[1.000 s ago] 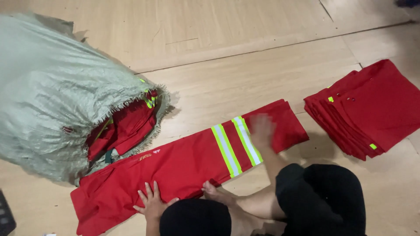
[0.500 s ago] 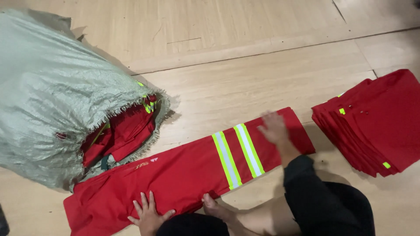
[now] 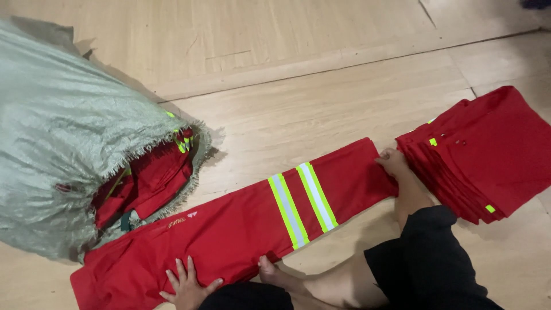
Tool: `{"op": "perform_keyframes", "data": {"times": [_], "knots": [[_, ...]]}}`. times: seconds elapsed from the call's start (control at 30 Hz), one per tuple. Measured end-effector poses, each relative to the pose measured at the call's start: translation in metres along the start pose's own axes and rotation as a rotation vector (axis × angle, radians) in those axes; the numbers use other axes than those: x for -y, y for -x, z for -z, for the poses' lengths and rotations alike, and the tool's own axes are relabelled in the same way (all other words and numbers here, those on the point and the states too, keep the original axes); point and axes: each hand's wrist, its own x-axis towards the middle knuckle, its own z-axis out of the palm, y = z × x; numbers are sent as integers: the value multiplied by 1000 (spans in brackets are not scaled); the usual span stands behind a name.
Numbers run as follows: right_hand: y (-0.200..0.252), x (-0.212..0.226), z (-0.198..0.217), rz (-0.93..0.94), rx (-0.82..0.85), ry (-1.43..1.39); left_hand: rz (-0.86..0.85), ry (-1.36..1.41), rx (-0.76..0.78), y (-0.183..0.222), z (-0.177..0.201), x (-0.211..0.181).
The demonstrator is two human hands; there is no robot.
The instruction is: Folding red work garments with reflective stripes and stacking them neatly on the floor.
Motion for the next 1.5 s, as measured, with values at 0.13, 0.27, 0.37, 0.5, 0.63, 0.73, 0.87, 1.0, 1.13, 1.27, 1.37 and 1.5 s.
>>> {"op": "perform_keyframes", "data": {"times": [0.13, 0.27, 0.37, 0.5, 0.63, 0.73, 0.87, 1.0, 1.13, 1.27, 1.37, 1.5], "knots": [[-12, -3, -7, 345, -199, -430, 58, -49, 127, 6, 22, -10], [44, 66, 13, 82, -75, 105, 36, 35, 10, 9, 12, -7], [47, 74, 10, -64, 204, 389, -21, 88, -102, 12, 10, -4], [-7, 41, -26, 215, 328, 511, -51, 99, -84, 2, 0, 3], [2, 100, 37, 448, 52, 722, -63, 117, -81, 5, 3, -11], [6, 145, 91, 321, -208, 740, -403, 267, -616, 11, -22, -11], [-1, 164, 84, 372, -627, 653, -344, 510, -870, 18, -23, 3], [36, 157, 13, 620, -326, 543, 373, 849, -875, -13, -97, 36], [116, 146, -96, 728, -152, 689, 339, 1109, -731, 25, -64, 8], [132, 117, -168, 496, 57, 723, 12, 1089, -367, 27, -44, -22], [136, 109, -179, 440, 106, 803, -135, 1001, -457, 4, -65, -29], [139, 102, -183, 451, 56, 754, -311, 910, -723, -14, -46, -27]]}}
